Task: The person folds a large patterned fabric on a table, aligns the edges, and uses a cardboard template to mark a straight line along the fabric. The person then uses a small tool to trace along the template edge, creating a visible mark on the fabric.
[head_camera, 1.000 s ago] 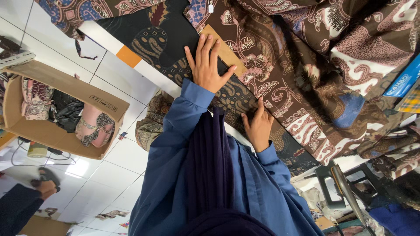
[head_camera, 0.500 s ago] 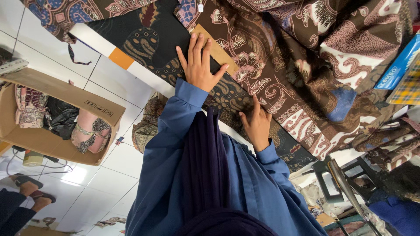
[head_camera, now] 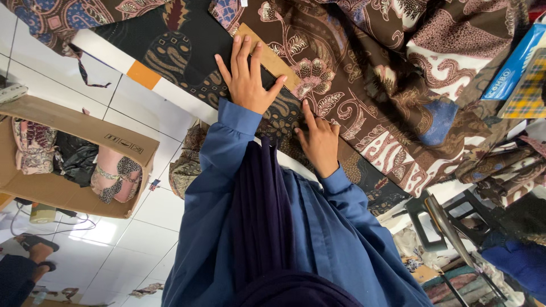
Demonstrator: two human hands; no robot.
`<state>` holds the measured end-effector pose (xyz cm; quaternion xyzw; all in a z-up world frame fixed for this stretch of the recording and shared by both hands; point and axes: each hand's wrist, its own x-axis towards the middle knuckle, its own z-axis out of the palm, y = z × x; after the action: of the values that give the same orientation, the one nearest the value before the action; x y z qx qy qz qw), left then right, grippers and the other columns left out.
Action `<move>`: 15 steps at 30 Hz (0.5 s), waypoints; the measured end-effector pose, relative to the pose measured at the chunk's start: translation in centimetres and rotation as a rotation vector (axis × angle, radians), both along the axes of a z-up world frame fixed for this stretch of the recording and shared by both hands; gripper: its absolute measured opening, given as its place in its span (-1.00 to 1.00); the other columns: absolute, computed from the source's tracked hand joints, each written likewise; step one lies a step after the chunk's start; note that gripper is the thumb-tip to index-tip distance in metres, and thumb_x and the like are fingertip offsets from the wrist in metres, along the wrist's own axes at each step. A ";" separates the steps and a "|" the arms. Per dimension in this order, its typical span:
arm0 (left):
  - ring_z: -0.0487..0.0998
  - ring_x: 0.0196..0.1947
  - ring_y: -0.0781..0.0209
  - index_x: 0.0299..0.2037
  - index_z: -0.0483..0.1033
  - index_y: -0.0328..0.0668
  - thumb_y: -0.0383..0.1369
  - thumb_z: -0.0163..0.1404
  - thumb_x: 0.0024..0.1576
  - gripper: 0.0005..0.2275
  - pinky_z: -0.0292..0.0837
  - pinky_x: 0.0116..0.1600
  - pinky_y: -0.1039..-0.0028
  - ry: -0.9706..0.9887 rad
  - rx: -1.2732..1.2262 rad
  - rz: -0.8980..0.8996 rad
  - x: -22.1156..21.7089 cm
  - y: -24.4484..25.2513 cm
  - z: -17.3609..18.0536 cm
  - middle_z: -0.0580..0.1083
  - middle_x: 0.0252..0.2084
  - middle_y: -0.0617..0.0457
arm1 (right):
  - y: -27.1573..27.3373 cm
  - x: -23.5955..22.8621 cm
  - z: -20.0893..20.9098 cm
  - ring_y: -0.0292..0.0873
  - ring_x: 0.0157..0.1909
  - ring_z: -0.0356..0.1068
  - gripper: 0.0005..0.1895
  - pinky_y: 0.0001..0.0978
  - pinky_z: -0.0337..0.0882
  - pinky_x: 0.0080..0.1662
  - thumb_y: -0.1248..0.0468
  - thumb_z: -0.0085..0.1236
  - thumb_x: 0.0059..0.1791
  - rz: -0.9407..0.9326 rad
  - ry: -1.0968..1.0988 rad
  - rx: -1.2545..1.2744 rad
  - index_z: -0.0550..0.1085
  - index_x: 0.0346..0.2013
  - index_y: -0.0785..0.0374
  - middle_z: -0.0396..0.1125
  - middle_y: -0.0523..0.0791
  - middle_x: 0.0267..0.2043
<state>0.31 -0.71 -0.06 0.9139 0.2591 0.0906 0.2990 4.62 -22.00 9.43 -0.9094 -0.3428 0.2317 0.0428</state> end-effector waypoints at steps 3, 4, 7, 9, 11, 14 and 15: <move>-0.02 0.56 -0.09 0.41 0.24 -0.21 0.12 0.22 0.18 -0.25 -0.45 0.50 -0.37 0.004 -0.015 0.007 0.1 0.0 0.4 0.15 0.48 -0.11 | 0.0 0.0 -0.2 -0.05 -0.18 0.38 -0.16 -0.11 0.18 -0.08 0.08 0.24 0.01 0.019 -0.001 -0.009 0.12 0.52 0.10 0.41 -0.09 -0.25; -0.03 0.57 -0.09 0.42 0.25 -0.16 0.13 0.23 0.19 -0.25 -0.45 0.50 -0.36 0.007 -0.006 0.007 0.2 0.0 0.5 0.14 0.48 -0.11 | -0.1 -0.1 -0.2 -0.05 -0.18 0.38 -0.16 -0.12 0.19 -0.08 0.08 0.24 0.01 0.017 0.006 -0.019 0.11 0.53 0.10 0.41 -0.09 -0.25; -0.04 0.56 -0.12 0.43 0.26 -0.06 0.17 0.24 0.16 -0.24 -0.46 0.49 -0.37 0.023 -0.009 0.005 0.3 0.1 1.1 0.13 0.47 -0.13 | -0.4 -0.2 -0.5 -0.05 -0.19 0.38 -0.16 -0.12 0.19 -0.08 0.09 0.25 0.01 0.005 0.033 -0.038 0.11 0.53 0.08 0.40 -0.08 -0.26; -0.04 0.54 -0.14 0.40 0.26 -0.05 0.22 0.26 0.09 -0.20 -0.47 0.45 -0.40 0.038 -0.049 0.004 0.4 0.1 1.3 0.14 0.46 -0.15 | -0.8 -0.4 -1.0 -0.04 -0.18 0.38 -0.15 -0.12 0.18 -0.07 0.10 0.26 0.00 -0.012 0.058 -0.032 0.09 0.53 0.07 0.40 -0.07 -0.25; -0.05 0.54 -0.13 0.40 0.27 -0.07 0.23 0.26 0.07 -0.18 -0.47 0.46 -0.38 0.061 -0.050 0.000 0.4 0.1 1.5 0.14 0.46 -0.14 | -1.6 -0.4 -1.5 -0.01 -0.15 0.41 -0.20 -0.12 0.24 -0.08 0.18 0.22 -0.02 -0.051 0.135 0.111 0.13 0.46 0.18 0.42 -0.05 -0.21; -0.05 0.55 -0.10 0.38 0.25 -0.22 0.25 0.26 0.07 -0.14 -0.47 0.48 -0.38 0.056 -0.051 0.012 0.7 0.1 1.4 0.13 0.47 -0.13 | -2.6 0.6 -2.5 -0.06 -0.15 0.43 -0.56 -0.17 0.40 -0.10 0.31 0.05 0.11 -0.365 0.314 0.302 0.12 0.21 0.30 0.39 -0.01 -0.16; -0.04 0.56 -0.09 0.37 0.24 -0.28 0.26 0.26 0.07 -0.12 -0.47 0.48 -0.37 0.050 -0.052 0.020 0.6 0.1 1.4 0.13 0.48 -0.13 | -2.9 1.0 -2.7 -0.08 -0.17 0.44 -0.71 -0.20 0.47 -0.11 0.35 -0.03 0.19 -0.512 0.386 0.360 0.11 0.10 0.33 0.36 0.01 -0.15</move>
<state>0.95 -0.59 1.30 0.9052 0.2777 0.0642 0.3154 5.61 -24.92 6.73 -0.8832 -0.1250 0.3166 0.3227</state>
